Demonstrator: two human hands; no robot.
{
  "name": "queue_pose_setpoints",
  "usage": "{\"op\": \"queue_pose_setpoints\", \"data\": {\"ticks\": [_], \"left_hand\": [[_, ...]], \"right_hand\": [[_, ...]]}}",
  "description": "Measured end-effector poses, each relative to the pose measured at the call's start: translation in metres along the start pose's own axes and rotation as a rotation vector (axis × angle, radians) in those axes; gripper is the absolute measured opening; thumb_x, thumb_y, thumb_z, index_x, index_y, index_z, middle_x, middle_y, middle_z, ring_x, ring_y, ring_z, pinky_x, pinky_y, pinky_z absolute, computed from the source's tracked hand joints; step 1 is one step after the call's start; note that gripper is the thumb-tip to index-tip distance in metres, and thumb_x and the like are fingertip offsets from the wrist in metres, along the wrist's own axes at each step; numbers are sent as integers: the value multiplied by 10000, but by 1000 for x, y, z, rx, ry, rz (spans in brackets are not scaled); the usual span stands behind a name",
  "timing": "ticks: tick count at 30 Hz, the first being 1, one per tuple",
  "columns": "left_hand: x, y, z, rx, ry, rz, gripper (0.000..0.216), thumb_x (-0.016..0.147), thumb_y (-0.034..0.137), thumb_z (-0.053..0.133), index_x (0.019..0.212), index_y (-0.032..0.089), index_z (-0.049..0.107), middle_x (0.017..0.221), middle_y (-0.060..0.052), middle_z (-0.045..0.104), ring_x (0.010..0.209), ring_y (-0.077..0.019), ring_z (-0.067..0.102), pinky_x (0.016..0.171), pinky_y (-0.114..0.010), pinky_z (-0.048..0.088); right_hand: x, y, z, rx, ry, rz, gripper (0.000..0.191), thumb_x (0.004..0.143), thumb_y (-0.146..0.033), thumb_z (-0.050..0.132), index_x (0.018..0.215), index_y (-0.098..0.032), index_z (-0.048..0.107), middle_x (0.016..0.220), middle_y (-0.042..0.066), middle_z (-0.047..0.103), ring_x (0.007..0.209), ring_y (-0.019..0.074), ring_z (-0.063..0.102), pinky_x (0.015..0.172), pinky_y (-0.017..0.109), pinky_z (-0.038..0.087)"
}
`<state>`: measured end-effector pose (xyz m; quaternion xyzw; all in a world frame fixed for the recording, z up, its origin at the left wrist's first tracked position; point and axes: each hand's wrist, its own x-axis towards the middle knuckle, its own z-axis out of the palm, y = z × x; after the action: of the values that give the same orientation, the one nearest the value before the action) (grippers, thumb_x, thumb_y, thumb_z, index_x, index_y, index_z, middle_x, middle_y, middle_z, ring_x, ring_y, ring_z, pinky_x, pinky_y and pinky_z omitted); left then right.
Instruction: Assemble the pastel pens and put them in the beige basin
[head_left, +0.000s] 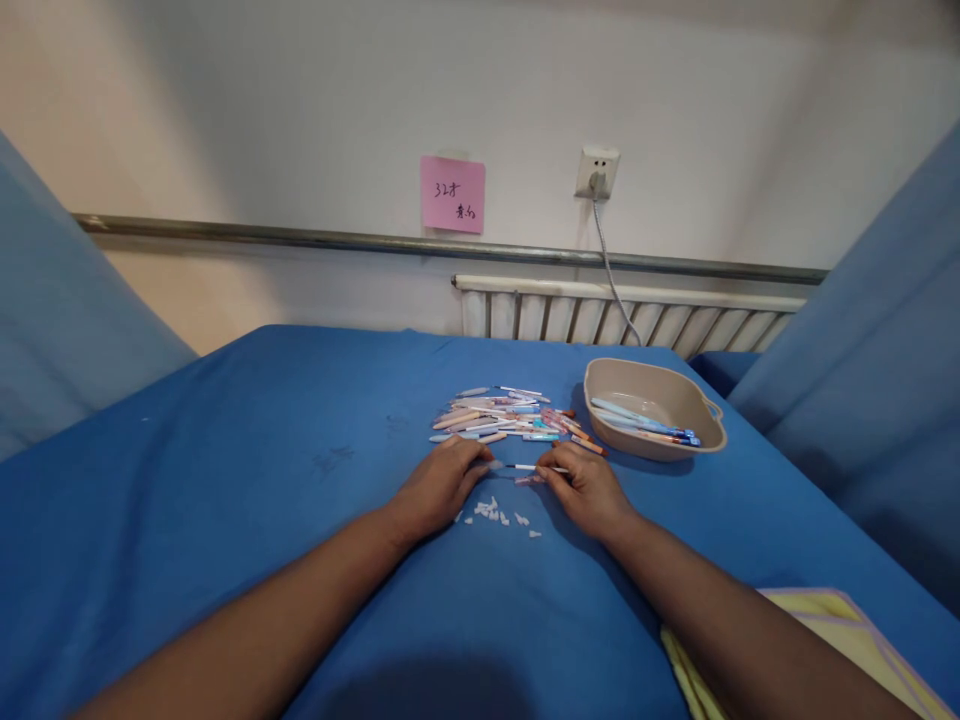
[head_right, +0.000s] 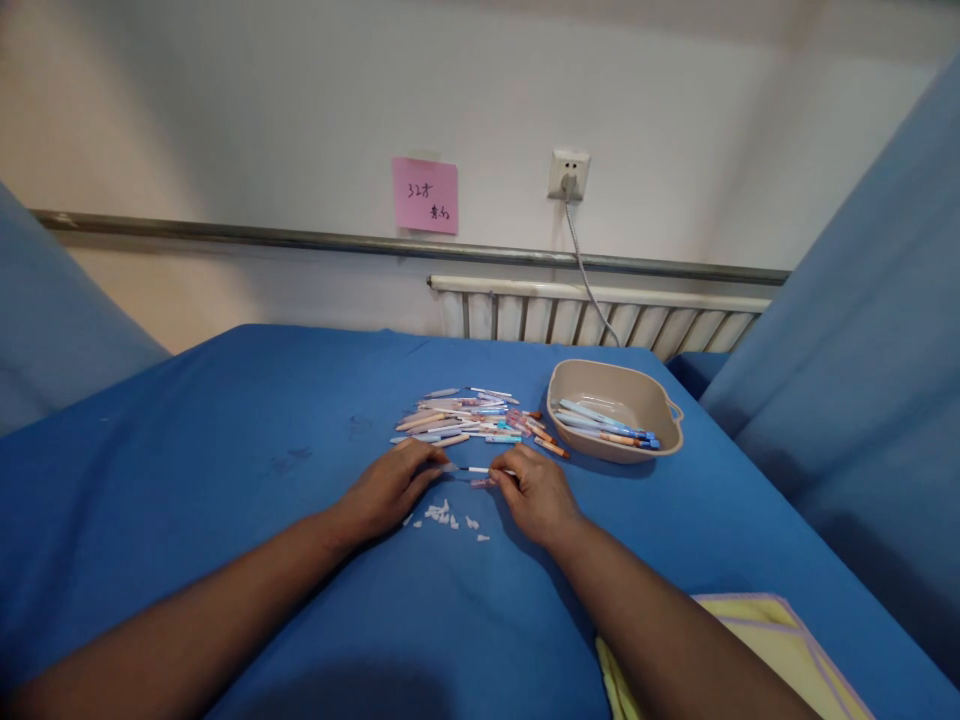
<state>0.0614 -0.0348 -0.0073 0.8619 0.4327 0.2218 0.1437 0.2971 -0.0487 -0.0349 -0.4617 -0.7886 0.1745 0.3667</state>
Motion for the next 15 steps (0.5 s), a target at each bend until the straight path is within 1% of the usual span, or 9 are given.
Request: {"op": "queue_pose_setpoints", "data": {"ticks": [6, 11, 15], "left_hand": [[-1, 12, 0, -9, -43, 39, 181, 904, 292, 467, 973, 187, 597, 942, -59, 636, 908, -207, 564, 823, -318, 430], [-4, 24, 3, -98, -68, 51, 171, 898, 300, 483, 979, 193, 589, 943, -45, 638, 895, -192, 572, 813, -297, 430], [-7, 33, 8, -171, -100, 70, 190, 917, 308, 455, 997, 203, 591, 952, -42, 645, 899, -185, 576, 814, -290, 431]], "right_hand": [[-2, -6, 1, 51, -8, -35, 122, 872, -223, 511, 853, -211, 630, 806, 27, 610, 768, 163, 583, 708, 285, 443], [-6, -18, 6, 219, 44, -50, 156, 879, -206, 477, 996, -194, 579, 949, 59, 599, 862, 167, 578, 780, 300, 477], [-9, -28, 8, 326, 11, -21, 220, 901, -272, 461, 1094, -199, 538, 1054, 76, 579, 978, 185, 558, 841, 323, 476]]}}
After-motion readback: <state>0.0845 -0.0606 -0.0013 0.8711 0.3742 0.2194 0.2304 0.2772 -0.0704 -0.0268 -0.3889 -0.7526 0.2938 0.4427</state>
